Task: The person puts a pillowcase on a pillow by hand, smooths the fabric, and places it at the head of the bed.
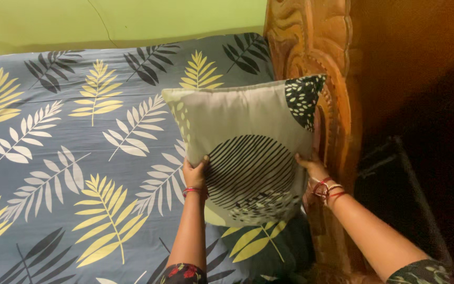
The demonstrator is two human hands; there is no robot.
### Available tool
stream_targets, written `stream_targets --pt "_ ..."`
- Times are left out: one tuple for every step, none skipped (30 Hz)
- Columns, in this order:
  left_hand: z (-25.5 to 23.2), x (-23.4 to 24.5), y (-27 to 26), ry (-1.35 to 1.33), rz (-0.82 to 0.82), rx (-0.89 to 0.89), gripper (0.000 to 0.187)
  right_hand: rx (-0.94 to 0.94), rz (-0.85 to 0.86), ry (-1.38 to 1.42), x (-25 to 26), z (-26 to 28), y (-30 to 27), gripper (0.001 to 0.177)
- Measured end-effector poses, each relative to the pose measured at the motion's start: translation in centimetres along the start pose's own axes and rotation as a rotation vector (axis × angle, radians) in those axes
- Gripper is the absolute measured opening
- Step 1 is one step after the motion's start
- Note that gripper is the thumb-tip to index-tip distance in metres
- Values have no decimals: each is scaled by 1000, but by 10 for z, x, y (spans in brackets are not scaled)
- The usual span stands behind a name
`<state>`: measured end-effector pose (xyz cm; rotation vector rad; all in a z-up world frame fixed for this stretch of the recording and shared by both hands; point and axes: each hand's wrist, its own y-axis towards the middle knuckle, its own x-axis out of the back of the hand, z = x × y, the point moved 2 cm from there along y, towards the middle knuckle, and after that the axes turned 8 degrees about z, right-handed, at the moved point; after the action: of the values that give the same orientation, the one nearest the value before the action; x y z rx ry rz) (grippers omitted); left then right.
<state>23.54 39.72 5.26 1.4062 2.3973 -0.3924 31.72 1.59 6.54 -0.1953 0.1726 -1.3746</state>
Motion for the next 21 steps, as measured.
stream_targets --pt "9 5 -3 32 -28 20 52 -26 -11 1 4 -19 3 84" --pt "18 9 -8 66 -57 42 50 -55 -21 4 8 -39 5 82" --pt "26 13 -14 100 -86 64 49 -54 -12 -7 11 -57 5 79" --pt "32 17 -18 118 -86 62 50 -50 -3 -18 14 -72 4 76" --pt "39 21 -22 136 -86 61 50 -46 7 -30 17 -82 5 74" --pt "45 26 -25 156 -88 61 51 77 4 -53 17 -87 5 78" --pt "51 30 -27 149 -92 55 52 199 3 -77 15 -91 2 83" --pt "56 35 -30 143 -97 50 53 320 5 -101 13 -91 1 90" --pt "61 38 -32 137 -103 45 54 309 15 -118 11 -93 4 82" --pt "64 41 -30 170 -109 36 53 297 24 -137 11 -94 8 75" --pt "66 43 -27 203 -114 27 53 284 33 -156 11 -97 11 68" --pt "65 46 -23 238 -119 15 53 214 35 -113 9 -101 14 63" --pt "66 47 -23 226 -121 29 54 145 38 -71 8 -104 17 58" --pt "68 46 -23 213 -124 42 54 76 41 -30 6 -107 21 54" --pt "68 46 -22 200 -126 55 55 93 34 -33 5 -109 25 55" --pt "69 47 -20 222 -117 73 54 110 25 -38 4 -111 28 56" --pt "70 49 -17 245 -107 91 54 128 17 -43 3 -114 31 56" --pt "74 49 -13 266 -96 109 53 95 -1 -51 5 -117 34 56" --pt "78 50 -10 255 -68 118 53 61 -19 -59 6 -121 35 55" --pt "81 52 -6 246 -42 126 53 29 -35 -66 5 -123 38 55" --pt "85 54 -2 236 -16 133 53 23 -41 -62 6 -125 40 55"
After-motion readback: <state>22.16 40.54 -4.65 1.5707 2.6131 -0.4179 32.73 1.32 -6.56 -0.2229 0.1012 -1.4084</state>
